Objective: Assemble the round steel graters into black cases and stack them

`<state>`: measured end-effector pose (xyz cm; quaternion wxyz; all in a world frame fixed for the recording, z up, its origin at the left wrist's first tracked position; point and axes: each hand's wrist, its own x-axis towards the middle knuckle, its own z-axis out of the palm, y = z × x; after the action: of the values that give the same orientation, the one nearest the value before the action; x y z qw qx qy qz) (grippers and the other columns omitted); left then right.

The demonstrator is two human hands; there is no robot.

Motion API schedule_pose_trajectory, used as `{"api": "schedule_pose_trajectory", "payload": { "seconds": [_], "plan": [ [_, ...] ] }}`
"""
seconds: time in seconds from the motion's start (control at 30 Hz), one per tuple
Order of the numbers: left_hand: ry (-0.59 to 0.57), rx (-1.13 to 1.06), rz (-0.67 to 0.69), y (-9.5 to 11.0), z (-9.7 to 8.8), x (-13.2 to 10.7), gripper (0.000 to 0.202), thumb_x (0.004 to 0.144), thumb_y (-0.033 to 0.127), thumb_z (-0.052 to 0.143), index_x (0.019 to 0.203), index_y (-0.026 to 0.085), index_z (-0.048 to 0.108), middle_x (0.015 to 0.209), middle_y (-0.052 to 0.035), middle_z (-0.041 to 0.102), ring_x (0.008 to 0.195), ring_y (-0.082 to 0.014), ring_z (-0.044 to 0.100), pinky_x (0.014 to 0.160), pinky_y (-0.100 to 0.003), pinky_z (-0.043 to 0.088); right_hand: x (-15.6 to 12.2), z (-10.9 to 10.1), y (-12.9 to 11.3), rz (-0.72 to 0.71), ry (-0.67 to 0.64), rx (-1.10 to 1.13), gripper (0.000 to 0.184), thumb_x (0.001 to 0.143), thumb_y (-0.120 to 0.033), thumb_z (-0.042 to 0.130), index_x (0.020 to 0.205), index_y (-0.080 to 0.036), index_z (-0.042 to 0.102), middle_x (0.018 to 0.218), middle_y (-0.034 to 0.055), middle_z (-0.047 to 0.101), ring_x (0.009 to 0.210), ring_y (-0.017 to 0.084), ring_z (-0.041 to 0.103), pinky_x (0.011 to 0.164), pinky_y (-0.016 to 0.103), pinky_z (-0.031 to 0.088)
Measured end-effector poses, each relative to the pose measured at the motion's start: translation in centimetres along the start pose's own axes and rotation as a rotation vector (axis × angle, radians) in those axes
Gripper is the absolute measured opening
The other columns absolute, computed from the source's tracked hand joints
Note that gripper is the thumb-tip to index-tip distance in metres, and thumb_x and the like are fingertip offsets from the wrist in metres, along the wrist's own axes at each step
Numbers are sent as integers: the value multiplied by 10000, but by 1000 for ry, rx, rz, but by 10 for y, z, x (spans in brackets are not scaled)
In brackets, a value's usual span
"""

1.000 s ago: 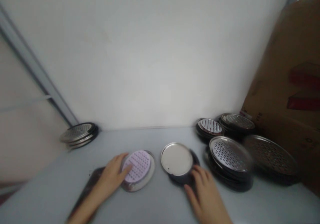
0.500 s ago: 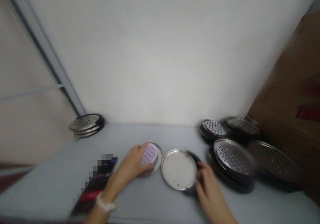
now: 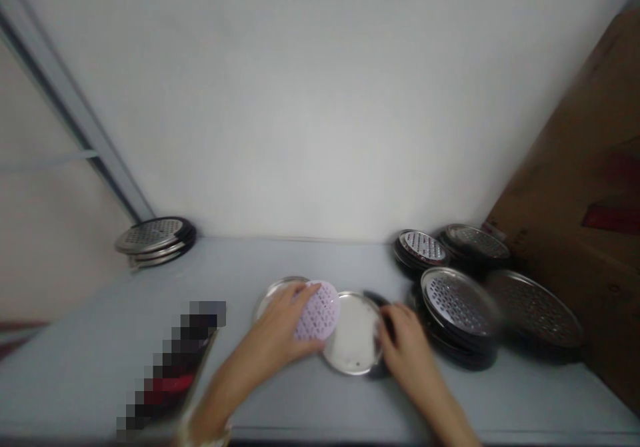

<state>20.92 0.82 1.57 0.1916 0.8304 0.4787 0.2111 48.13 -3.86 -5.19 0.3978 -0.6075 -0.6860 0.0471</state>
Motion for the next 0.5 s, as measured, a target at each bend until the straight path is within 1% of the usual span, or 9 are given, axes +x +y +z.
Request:
{"api": "schedule_pose_trajectory", "payload": {
  "seconds": [0.07, 0.13, 0.2, 0.27, 0.37, 0.43, 0.5],
  "plan": [
    [-32, -14, 31, 3, 11, 1, 883, 674, 390, 891, 1470, 306, 518, 1481, -129, 519, 1380, -386, 452, 1186, -536, 323, -2, 2, 0, -20, -18, 26, 201, 937, -175, 491, 1050, -221, 651, 1062, 99, 708, 1115, 313, 609, 983, 521, 510],
    [-93, -24, 85, 7, 22, 3, 823, 670, 433, 904, 1418, 323, 579, 1482, -121, 530, 1366, -392, 466, 1177, -558, 327, -3, 5, 1, -36, -14, 52, 232, 921, -139, 480, 1049, -221, 655, 1075, 98, 709, 1104, 300, 613, 985, 516, 513],
    [-147, -16, 139, 14, 33, 4, 767, 662, 469, 913, 1360, 321, 633, 1462, -116, 552, 1339, -393, 486, 1163, -571, 337, -3, 6, 2, -40, -4, 66, 264, 906, -114, 470, 1056, -220, 660, 1103, 96, 710, 1150, 300, 600, 1026, 531, 494],
    [-173, 3, 174, 19, 40, 6, 757, 657, 481, 920, 1342, 311, 648, 1446, -116, 565, 1323, -387, 495, 1150, -573, 352, -3, 6, 3, -41, -3, 70, 280, 897, -102, 467, 1058, -218, 664, 1120, 90, 715, 1225, 311, 567, 1075, 560, 458],
    [-189, 28, 184, 24, 45, 7, 800, 632, 487, 940, 1349, 297, 643, 1448, -126, 564, 1328, -390, 491, 1143, -574, 364, -2, 4, 3, -34, -6, 67, 276, 888, -107, 476, 1051, -211, 673, 1121, 91, 724, 1283, 332, 533, 1101, 588, 426],
    [-189, 38, 184, 26, 45, 8, 826, 617, 483, 950, 1357, 290, 638, 1458, -132, 558, 1341, -396, 484, 1151, -580, 358, -1, 1, 0, -25, -5, 67, 276, 883, -113, 485, 1056, -208, 678, 1126, 98, 727, 1282, 336, 540, 1096, 587, 427],
    [-183, 42, 194, 27, 46, 7, 803, 638, 475, 941, 1356, 281, 638, 1463, -129, 559, 1357, -394, 474, 1167, -580, 342, 0, 0, -3, -18, 0, 79, 282, 883, -119, 488, 1063, -212, 684, 1127, 99, 728, 1275, 332, 554, 1098, 580, 424]
  ]
}}
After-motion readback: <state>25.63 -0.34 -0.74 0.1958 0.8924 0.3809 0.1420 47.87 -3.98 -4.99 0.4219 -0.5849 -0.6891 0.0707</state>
